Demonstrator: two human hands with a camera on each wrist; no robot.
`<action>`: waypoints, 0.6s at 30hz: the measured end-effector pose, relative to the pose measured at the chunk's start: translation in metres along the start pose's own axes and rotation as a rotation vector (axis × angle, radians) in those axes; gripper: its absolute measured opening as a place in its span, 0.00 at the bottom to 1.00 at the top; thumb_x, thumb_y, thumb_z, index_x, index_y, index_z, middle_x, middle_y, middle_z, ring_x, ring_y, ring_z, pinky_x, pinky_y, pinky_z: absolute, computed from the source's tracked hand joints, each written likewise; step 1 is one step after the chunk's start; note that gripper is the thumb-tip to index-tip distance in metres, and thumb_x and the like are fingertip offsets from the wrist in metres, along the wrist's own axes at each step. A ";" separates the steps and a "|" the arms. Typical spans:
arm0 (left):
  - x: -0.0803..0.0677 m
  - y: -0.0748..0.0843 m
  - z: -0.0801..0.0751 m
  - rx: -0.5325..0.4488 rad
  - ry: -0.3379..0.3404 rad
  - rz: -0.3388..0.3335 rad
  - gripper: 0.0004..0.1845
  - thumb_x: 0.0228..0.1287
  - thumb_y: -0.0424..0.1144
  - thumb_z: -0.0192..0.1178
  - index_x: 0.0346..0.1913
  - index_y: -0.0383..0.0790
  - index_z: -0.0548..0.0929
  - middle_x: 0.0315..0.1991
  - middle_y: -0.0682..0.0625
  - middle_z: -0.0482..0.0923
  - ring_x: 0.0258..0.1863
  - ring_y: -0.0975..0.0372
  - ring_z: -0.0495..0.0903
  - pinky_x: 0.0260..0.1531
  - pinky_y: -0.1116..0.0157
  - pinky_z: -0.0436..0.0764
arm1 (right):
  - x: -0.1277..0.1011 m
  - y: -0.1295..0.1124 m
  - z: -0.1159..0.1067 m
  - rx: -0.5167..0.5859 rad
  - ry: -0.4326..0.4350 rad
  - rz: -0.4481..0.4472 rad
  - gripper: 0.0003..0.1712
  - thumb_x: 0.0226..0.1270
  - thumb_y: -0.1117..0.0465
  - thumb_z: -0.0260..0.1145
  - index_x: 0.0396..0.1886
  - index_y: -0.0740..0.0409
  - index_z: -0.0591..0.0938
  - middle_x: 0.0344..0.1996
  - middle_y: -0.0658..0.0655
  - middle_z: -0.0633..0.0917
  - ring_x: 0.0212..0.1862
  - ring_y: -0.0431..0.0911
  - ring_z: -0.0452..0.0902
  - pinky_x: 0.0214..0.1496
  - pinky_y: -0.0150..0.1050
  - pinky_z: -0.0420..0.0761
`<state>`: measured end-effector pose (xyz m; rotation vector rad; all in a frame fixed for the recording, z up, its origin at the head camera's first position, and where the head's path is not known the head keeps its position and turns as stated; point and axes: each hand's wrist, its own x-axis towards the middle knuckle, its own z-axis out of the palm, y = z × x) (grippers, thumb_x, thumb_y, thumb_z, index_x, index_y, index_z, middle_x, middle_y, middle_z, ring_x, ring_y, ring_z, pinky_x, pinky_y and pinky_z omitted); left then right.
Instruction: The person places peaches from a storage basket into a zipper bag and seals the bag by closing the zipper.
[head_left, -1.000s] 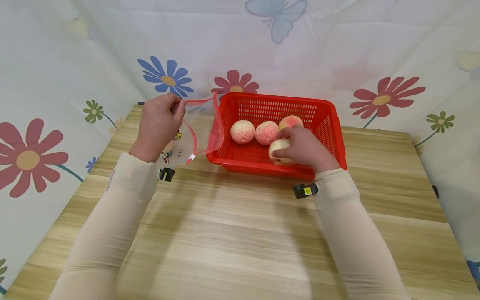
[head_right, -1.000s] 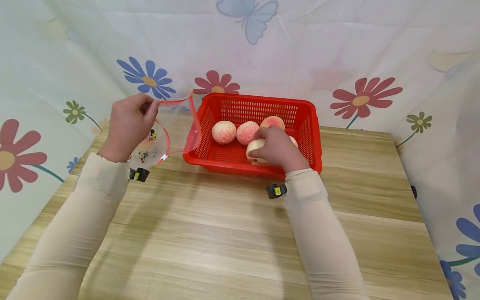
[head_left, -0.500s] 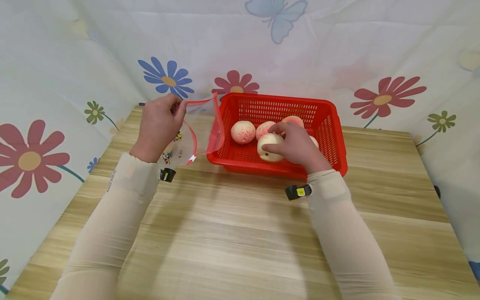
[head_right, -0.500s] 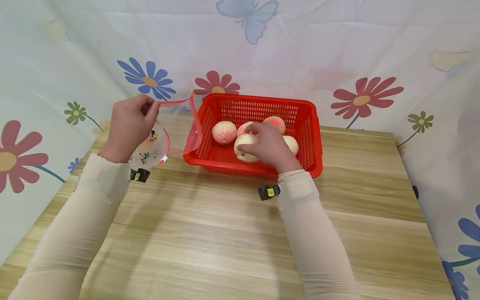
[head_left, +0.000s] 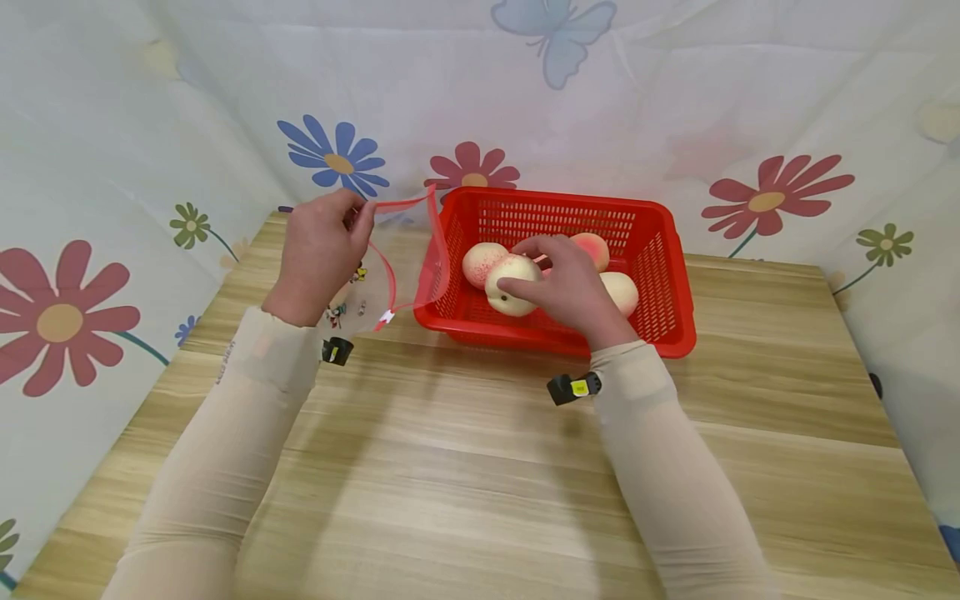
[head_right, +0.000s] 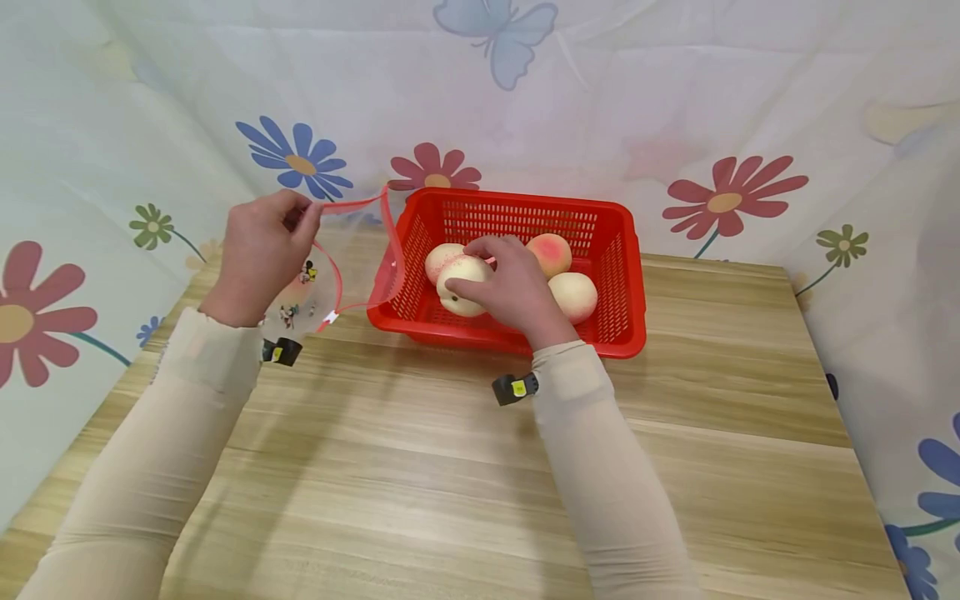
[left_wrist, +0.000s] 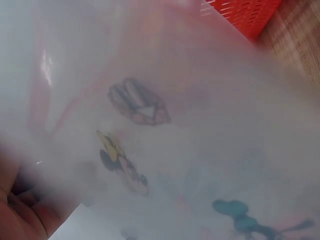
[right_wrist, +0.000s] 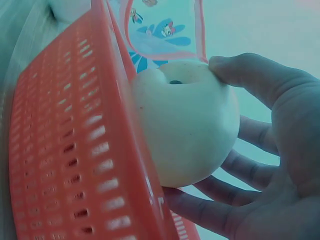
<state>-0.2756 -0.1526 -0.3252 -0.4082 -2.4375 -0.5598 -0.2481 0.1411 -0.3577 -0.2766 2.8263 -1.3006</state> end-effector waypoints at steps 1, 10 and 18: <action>0.000 0.000 0.000 0.001 -0.001 0.000 0.18 0.71 0.42 0.54 0.34 0.29 0.82 0.21 0.40 0.77 0.19 0.52 0.73 0.24 0.62 0.69 | 0.000 -0.001 0.001 0.004 0.003 -0.003 0.28 0.53 0.43 0.74 0.53 0.44 0.79 0.51 0.47 0.79 0.55 0.47 0.72 0.49 0.44 0.81; 0.000 0.001 0.001 -0.006 -0.005 0.000 0.17 0.72 0.42 0.53 0.35 0.29 0.83 0.23 0.40 0.79 0.21 0.52 0.75 0.26 0.60 0.72 | 0.000 -0.013 0.011 0.062 0.030 -0.043 0.30 0.55 0.40 0.72 0.56 0.43 0.78 0.52 0.46 0.76 0.53 0.44 0.72 0.48 0.41 0.81; -0.001 0.002 0.002 -0.005 -0.005 0.005 0.17 0.72 0.41 0.52 0.35 0.29 0.83 0.24 0.40 0.79 0.21 0.52 0.75 0.27 0.60 0.72 | 0.003 -0.022 0.023 0.115 0.067 -0.110 0.31 0.53 0.39 0.73 0.56 0.40 0.78 0.52 0.45 0.76 0.52 0.40 0.71 0.47 0.38 0.82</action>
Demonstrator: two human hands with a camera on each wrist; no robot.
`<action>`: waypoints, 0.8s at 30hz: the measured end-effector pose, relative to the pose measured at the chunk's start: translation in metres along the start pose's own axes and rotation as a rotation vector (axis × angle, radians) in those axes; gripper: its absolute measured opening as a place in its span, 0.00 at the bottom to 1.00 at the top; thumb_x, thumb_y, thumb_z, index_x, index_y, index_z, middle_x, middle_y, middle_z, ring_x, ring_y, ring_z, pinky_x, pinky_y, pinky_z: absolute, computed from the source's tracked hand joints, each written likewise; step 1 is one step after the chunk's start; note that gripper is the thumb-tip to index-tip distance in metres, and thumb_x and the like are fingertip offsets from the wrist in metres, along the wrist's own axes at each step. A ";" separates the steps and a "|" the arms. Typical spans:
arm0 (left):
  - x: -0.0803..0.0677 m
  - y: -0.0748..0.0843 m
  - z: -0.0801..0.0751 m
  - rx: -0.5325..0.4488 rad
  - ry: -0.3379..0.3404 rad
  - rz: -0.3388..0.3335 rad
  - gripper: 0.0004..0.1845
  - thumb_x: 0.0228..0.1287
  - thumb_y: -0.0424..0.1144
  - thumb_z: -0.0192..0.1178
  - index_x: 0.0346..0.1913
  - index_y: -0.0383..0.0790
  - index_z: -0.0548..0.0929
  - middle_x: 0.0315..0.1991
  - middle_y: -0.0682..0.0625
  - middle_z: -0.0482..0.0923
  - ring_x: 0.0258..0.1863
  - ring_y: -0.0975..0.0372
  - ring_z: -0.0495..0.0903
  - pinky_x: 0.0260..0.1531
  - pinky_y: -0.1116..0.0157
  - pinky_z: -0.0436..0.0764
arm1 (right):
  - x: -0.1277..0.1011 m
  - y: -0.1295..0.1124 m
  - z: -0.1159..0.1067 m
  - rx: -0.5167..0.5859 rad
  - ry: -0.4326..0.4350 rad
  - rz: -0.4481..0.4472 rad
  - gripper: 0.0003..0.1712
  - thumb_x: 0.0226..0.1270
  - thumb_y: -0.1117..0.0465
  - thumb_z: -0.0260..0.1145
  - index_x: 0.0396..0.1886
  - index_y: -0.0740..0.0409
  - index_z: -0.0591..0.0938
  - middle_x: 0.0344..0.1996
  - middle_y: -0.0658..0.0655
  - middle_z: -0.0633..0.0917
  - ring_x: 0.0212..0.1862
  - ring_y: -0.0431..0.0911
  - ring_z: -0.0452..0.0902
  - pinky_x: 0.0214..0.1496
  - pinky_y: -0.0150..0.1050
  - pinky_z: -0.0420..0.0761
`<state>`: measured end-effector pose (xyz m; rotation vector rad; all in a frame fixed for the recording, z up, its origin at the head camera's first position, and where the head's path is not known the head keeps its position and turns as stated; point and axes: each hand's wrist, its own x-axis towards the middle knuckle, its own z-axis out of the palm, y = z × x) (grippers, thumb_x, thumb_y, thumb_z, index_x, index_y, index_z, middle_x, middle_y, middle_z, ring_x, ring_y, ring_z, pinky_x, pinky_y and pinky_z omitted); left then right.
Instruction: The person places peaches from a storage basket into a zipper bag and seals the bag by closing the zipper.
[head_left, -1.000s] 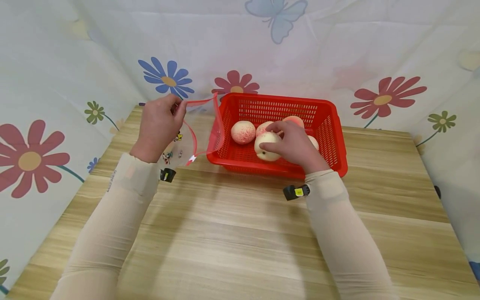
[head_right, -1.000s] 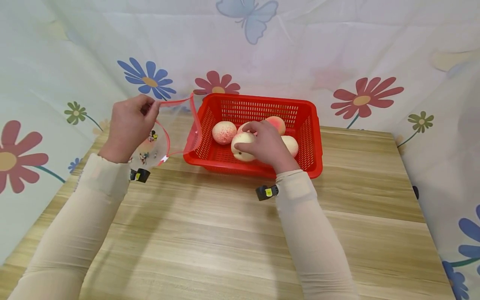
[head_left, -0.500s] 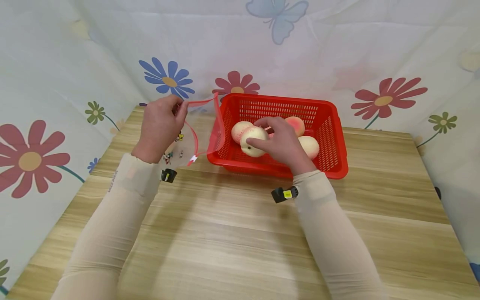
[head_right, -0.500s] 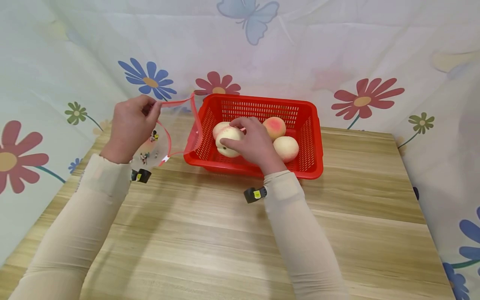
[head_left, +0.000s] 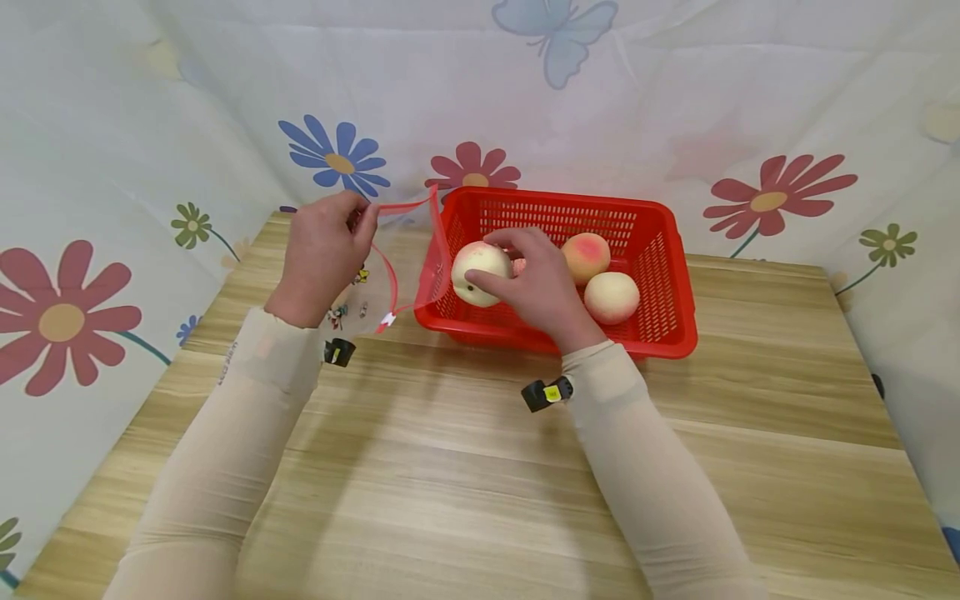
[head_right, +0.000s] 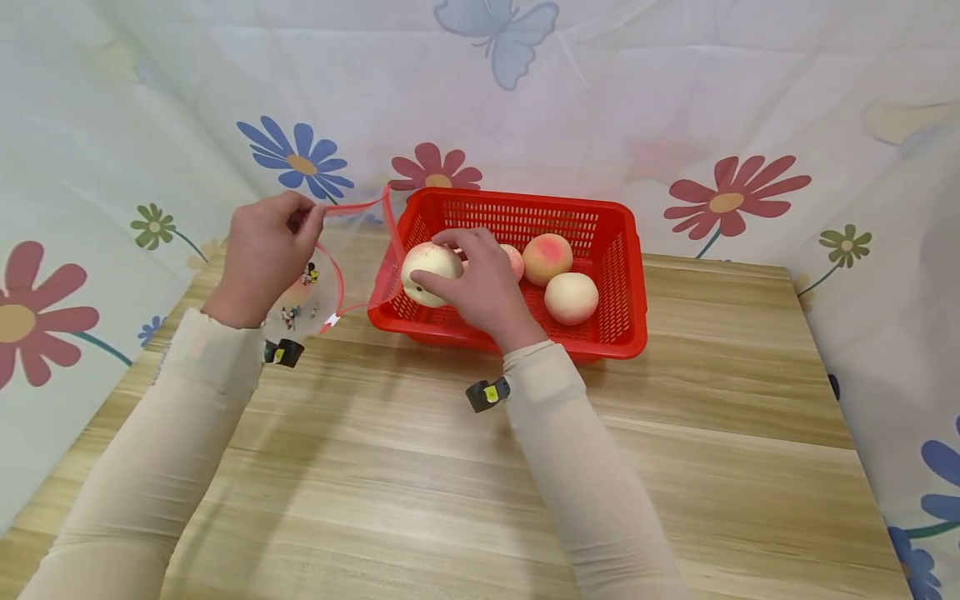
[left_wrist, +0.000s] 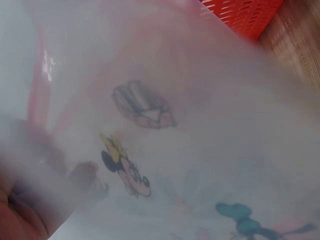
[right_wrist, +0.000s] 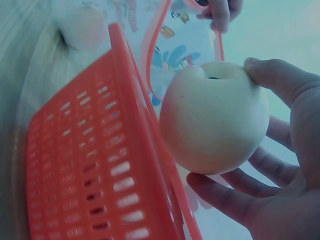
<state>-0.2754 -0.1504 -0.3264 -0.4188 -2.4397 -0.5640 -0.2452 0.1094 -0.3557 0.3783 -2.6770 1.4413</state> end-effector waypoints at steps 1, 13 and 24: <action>0.000 0.000 0.000 0.000 0.000 -0.001 0.17 0.72 0.41 0.52 0.35 0.29 0.83 0.24 0.40 0.79 0.21 0.52 0.75 0.27 0.60 0.72 | 0.000 -0.001 0.002 0.005 0.006 -0.012 0.31 0.53 0.39 0.73 0.56 0.41 0.78 0.52 0.45 0.76 0.51 0.40 0.72 0.46 0.38 0.82; 0.000 0.003 -0.001 -0.005 -0.023 -0.018 0.17 0.72 0.41 0.53 0.36 0.29 0.83 0.24 0.39 0.79 0.22 0.52 0.75 0.27 0.60 0.73 | 0.002 -0.011 0.019 0.005 0.032 -0.053 0.29 0.55 0.41 0.73 0.55 0.42 0.78 0.53 0.46 0.75 0.53 0.40 0.70 0.47 0.37 0.82; 0.000 0.003 0.000 -0.008 -0.032 -0.034 0.17 0.72 0.42 0.52 0.37 0.29 0.83 0.25 0.39 0.80 0.22 0.52 0.76 0.27 0.60 0.74 | 0.007 -0.016 0.038 0.042 0.026 -0.099 0.29 0.55 0.43 0.73 0.56 0.44 0.78 0.55 0.47 0.75 0.55 0.40 0.70 0.50 0.36 0.82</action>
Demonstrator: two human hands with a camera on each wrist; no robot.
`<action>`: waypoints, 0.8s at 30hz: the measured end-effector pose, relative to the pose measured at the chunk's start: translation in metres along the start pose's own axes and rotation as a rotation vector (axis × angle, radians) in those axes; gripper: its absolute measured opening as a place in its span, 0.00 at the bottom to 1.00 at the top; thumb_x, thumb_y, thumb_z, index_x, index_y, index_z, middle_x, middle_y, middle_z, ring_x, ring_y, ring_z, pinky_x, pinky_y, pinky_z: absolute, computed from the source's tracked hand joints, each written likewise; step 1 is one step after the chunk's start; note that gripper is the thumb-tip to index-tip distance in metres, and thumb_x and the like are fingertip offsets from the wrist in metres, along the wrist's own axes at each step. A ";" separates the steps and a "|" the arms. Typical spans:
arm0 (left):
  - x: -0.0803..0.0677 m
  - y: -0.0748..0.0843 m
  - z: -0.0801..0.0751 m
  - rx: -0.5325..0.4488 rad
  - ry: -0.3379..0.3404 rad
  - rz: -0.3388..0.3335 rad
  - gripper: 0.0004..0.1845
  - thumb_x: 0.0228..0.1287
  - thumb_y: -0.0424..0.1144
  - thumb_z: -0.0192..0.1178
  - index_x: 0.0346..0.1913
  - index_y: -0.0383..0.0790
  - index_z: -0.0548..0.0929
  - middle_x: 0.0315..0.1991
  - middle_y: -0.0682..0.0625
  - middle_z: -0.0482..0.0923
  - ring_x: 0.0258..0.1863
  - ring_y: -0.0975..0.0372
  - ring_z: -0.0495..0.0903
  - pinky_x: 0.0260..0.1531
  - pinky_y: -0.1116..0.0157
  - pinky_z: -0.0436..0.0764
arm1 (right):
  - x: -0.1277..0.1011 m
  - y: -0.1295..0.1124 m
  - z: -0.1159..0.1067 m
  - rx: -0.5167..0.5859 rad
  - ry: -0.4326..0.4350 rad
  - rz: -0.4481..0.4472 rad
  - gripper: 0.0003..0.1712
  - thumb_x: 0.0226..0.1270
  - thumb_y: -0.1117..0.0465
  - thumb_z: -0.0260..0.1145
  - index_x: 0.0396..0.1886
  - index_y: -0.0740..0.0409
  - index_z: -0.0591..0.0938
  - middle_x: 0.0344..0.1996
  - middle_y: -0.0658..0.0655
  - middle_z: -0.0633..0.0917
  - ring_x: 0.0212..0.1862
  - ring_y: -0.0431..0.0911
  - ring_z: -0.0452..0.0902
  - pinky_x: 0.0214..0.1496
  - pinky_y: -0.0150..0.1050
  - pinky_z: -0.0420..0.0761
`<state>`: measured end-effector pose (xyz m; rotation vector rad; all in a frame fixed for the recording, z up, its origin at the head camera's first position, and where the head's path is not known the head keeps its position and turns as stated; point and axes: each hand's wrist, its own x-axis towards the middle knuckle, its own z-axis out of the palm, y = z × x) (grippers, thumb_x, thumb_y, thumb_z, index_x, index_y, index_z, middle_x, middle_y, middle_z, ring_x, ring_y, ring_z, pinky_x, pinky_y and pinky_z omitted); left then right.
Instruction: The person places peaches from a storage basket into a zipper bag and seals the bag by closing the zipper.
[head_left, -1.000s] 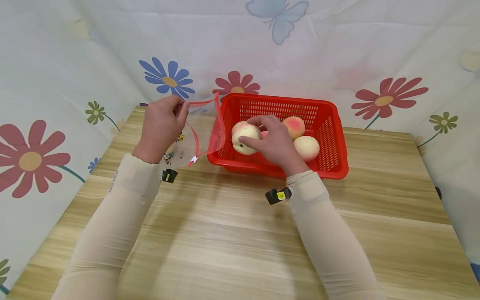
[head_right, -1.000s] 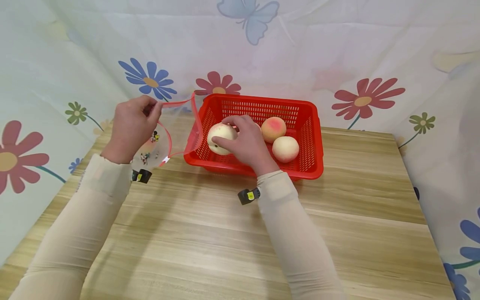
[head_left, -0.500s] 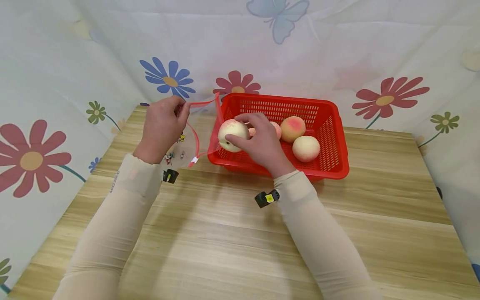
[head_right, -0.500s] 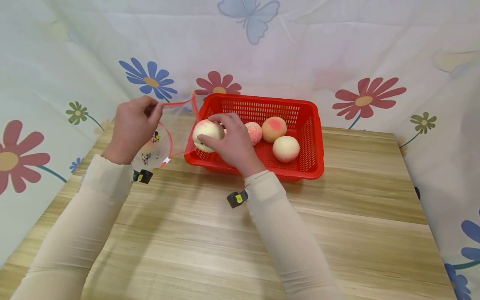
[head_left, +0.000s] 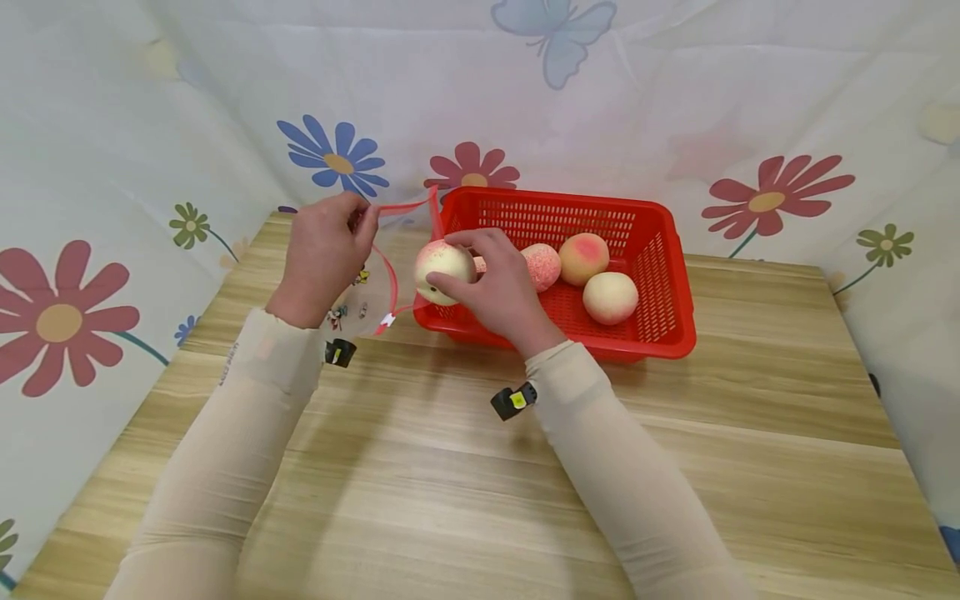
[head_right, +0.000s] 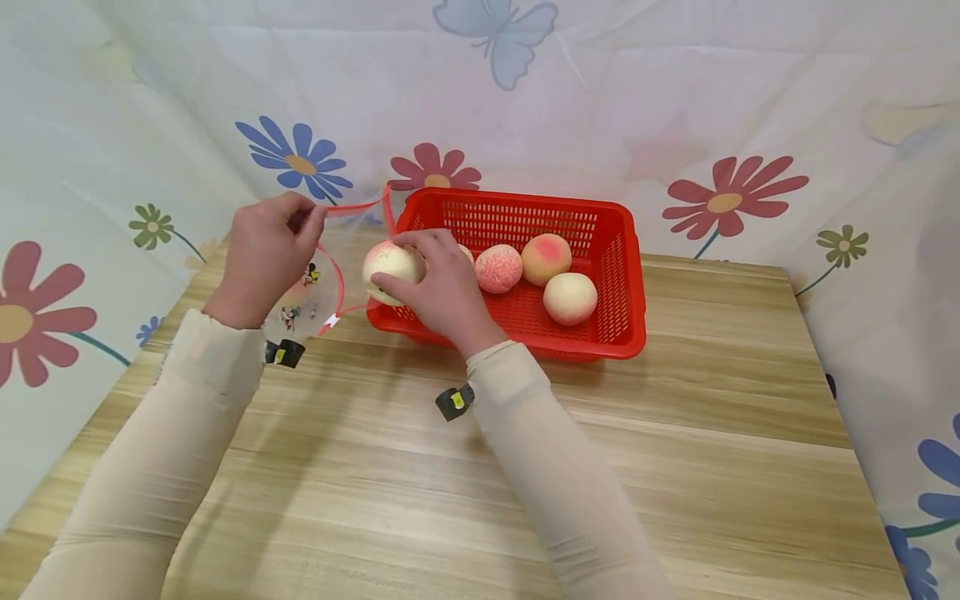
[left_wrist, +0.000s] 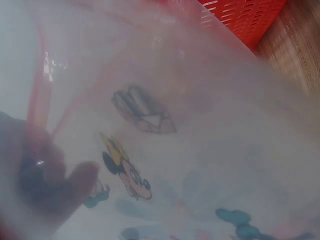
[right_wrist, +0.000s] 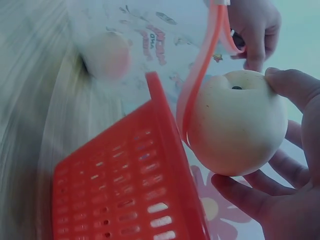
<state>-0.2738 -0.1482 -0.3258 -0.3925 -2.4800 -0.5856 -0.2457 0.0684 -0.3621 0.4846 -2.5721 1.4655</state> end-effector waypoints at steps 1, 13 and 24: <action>0.000 0.000 0.000 -0.001 0.001 0.000 0.17 0.72 0.42 0.53 0.37 0.28 0.83 0.25 0.39 0.80 0.22 0.52 0.76 0.27 0.60 0.74 | 0.000 -0.001 0.001 0.003 -0.002 -0.002 0.29 0.55 0.43 0.73 0.56 0.43 0.78 0.55 0.47 0.75 0.55 0.40 0.70 0.50 0.36 0.82; 0.001 0.000 -0.002 0.007 0.004 0.006 0.17 0.72 0.41 0.53 0.37 0.28 0.83 0.25 0.39 0.80 0.22 0.52 0.76 0.26 0.60 0.73 | 0.003 -0.006 0.014 -0.063 -0.009 -0.082 0.28 0.56 0.43 0.73 0.56 0.45 0.78 0.54 0.47 0.78 0.55 0.40 0.72 0.48 0.35 0.81; 0.001 -0.001 -0.004 0.016 0.015 0.004 0.17 0.72 0.42 0.53 0.36 0.29 0.83 0.23 0.40 0.79 0.21 0.52 0.74 0.25 0.61 0.71 | 0.004 -0.009 0.021 -0.093 -0.048 -0.101 0.29 0.57 0.44 0.72 0.58 0.45 0.78 0.54 0.45 0.80 0.53 0.40 0.75 0.50 0.36 0.81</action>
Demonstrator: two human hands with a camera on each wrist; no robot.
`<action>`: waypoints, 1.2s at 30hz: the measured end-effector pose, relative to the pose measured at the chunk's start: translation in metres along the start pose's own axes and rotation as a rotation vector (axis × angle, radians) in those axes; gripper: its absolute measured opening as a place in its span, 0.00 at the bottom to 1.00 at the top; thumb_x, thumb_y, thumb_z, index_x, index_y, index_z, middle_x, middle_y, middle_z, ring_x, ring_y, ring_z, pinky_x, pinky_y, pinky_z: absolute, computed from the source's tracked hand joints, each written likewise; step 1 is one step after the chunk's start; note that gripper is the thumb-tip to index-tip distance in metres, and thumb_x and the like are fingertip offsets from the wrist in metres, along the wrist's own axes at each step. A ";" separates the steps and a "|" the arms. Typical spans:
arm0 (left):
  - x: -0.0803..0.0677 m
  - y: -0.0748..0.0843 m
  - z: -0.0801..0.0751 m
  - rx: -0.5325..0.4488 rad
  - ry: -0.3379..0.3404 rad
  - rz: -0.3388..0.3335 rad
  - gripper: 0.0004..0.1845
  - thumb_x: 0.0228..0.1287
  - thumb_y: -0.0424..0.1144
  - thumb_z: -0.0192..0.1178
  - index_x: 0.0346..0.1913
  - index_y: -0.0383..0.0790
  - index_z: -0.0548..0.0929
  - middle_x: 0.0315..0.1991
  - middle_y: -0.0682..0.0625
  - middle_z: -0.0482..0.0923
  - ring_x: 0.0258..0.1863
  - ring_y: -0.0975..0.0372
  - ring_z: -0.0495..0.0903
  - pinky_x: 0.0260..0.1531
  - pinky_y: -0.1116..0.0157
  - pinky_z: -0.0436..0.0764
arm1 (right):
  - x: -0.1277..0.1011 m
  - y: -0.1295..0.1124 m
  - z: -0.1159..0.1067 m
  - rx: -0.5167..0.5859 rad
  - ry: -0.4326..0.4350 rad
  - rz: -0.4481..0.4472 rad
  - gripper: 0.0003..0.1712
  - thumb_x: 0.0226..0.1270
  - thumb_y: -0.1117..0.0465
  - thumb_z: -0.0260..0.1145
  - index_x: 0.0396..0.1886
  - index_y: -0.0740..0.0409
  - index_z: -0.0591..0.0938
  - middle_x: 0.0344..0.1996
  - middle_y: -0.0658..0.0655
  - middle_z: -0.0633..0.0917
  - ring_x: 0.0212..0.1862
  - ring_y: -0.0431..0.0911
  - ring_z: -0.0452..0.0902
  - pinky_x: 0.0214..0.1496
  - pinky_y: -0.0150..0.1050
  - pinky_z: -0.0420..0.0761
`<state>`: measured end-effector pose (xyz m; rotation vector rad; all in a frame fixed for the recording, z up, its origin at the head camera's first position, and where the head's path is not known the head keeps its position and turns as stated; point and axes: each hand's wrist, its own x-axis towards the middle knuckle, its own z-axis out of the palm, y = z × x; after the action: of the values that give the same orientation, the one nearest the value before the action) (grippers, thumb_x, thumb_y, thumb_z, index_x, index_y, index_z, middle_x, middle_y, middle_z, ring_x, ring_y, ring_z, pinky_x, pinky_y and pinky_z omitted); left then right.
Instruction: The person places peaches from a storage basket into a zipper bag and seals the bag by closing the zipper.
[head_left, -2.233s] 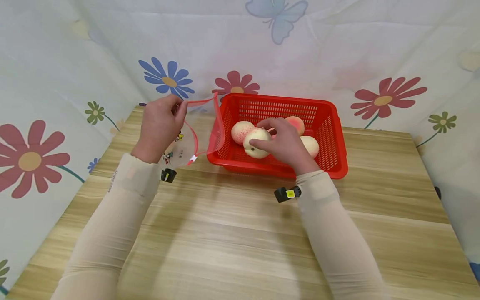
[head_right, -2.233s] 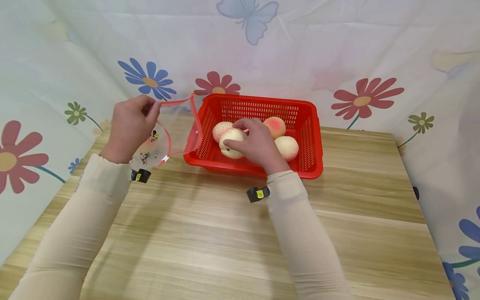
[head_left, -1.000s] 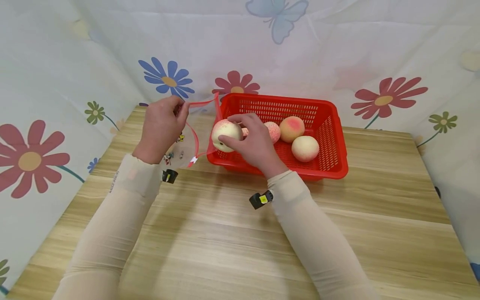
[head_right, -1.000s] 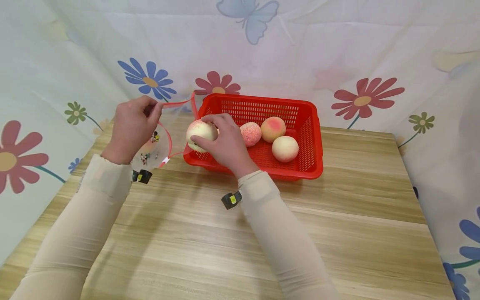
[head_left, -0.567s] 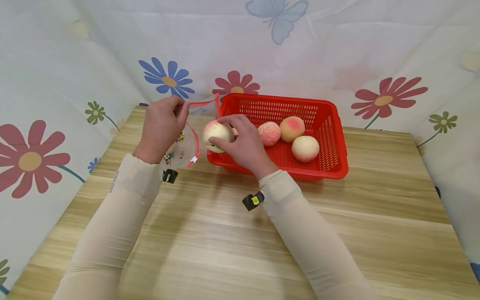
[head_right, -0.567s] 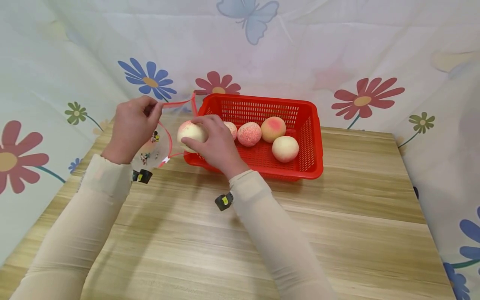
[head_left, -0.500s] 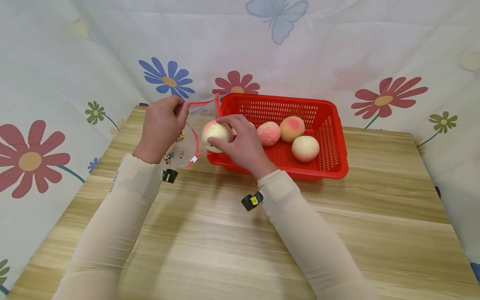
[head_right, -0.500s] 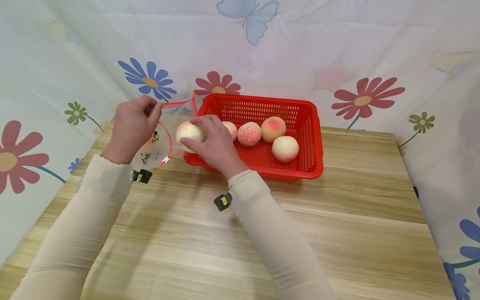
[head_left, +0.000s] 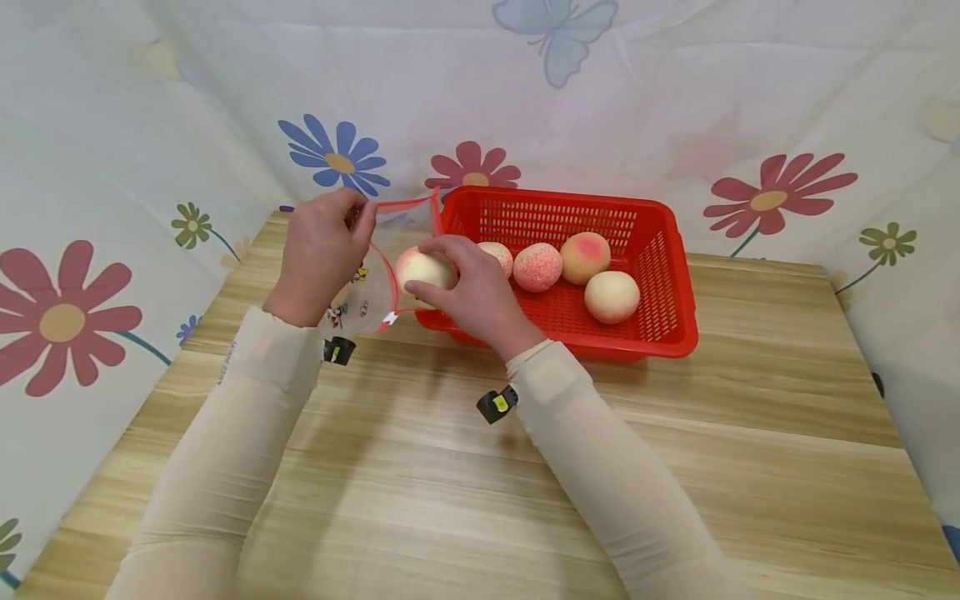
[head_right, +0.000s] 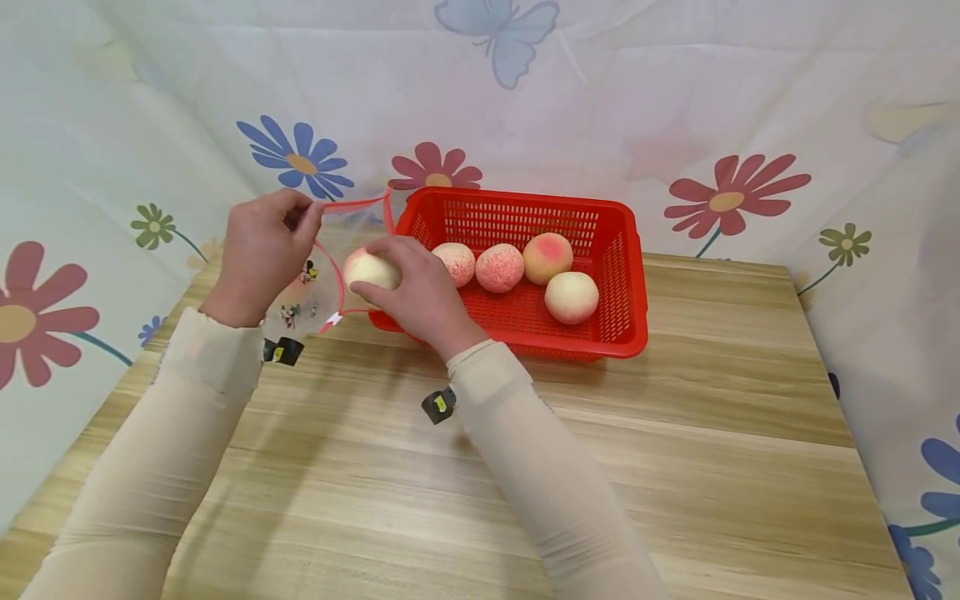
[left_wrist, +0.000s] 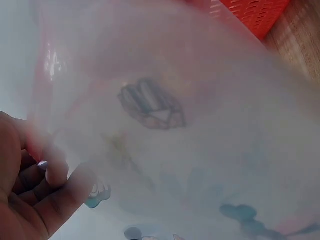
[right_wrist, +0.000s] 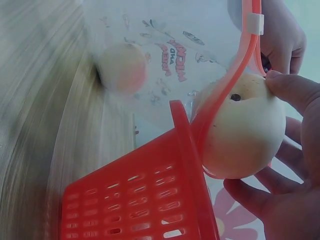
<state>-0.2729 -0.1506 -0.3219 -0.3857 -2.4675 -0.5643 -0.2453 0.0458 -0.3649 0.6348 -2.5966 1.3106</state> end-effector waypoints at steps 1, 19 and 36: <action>0.000 0.000 0.000 -0.002 0.002 0.002 0.17 0.72 0.42 0.53 0.35 0.29 0.83 0.23 0.40 0.79 0.21 0.52 0.74 0.25 0.61 0.71 | 0.000 0.000 0.000 -0.003 -0.006 -0.005 0.29 0.58 0.44 0.71 0.58 0.45 0.78 0.54 0.45 0.80 0.52 0.40 0.75 0.51 0.36 0.81; 0.001 0.000 -0.007 -0.012 0.008 -0.021 0.17 0.71 0.41 0.54 0.36 0.28 0.83 0.24 0.39 0.78 0.22 0.51 0.74 0.26 0.61 0.71 | -0.006 0.002 0.002 -0.025 -0.130 -0.046 0.19 0.66 0.49 0.65 0.54 0.46 0.81 0.52 0.47 0.82 0.53 0.43 0.78 0.57 0.38 0.79; 0.013 -0.010 -0.027 -0.043 0.119 -0.106 0.20 0.73 0.45 0.51 0.38 0.28 0.83 0.26 0.37 0.79 0.24 0.52 0.73 0.29 0.63 0.67 | -0.008 0.013 -0.004 -0.025 -0.127 0.009 0.14 0.66 0.52 0.65 0.50 0.45 0.83 0.47 0.44 0.83 0.49 0.40 0.77 0.56 0.37 0.79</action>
<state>-0.2748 -0.1697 -0.2971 -0.2315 -2.3749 -0.6656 -0.2438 0.0580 -0.3751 0.7258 -2.7136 1.2781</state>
